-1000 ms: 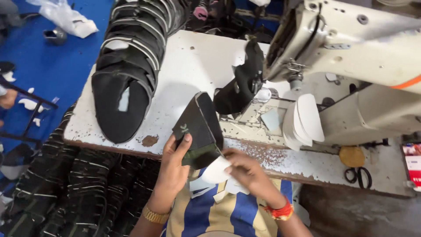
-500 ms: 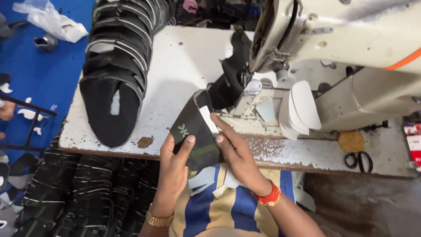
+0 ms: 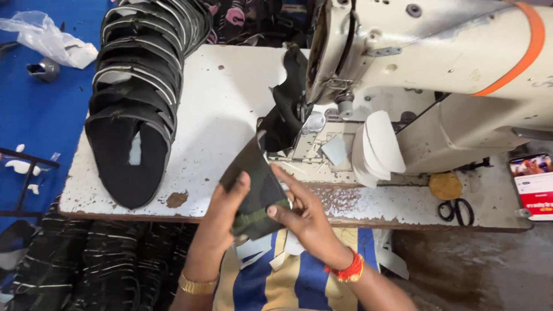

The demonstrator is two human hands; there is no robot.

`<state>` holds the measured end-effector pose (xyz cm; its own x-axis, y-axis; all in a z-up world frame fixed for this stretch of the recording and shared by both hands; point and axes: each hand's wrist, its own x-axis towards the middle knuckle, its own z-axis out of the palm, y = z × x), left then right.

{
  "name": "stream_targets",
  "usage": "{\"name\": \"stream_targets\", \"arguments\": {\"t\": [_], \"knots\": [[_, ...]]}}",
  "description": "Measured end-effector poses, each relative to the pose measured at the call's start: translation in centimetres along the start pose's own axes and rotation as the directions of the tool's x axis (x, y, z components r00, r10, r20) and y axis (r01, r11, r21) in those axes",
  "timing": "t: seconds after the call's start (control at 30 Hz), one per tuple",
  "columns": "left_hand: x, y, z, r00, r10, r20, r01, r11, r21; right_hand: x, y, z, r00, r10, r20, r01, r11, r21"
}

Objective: The person uses a sewing machine to stitch white insoles into black sandals. They repeatedly pick up a sandal from a stack, place it under the needle, sew the insole, and then move the finished sandal aside.

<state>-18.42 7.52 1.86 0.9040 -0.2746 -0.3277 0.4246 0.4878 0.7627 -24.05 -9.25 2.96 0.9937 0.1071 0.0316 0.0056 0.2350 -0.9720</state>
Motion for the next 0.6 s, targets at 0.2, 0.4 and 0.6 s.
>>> {"name": "stream_targets", "arguments": {"t": [0.2,0.4,0.6], "knots": [[2.1,0.9,3.3,0.999,0.038,0.023,-0.039,0.998,0.052,-0.4,-0.2,-1.8,0.995,0.060,-0.084,-0.056,0.997,0.051],[7.1,-2.3,5.6,0.974,0.180,0.141,-0.201,0.968,0.152,1.1,-0.1,-5.8,0.983,0.087,-0.160,-0.072,0.993,0.095],[10.8,-2.6,5.3,0.961,0.188,0.202,-0.217,0.967,0.135,2.9,0.4,-6.3,0.981,0.089,-0.171,-0.058,0.982,0.182]]}}
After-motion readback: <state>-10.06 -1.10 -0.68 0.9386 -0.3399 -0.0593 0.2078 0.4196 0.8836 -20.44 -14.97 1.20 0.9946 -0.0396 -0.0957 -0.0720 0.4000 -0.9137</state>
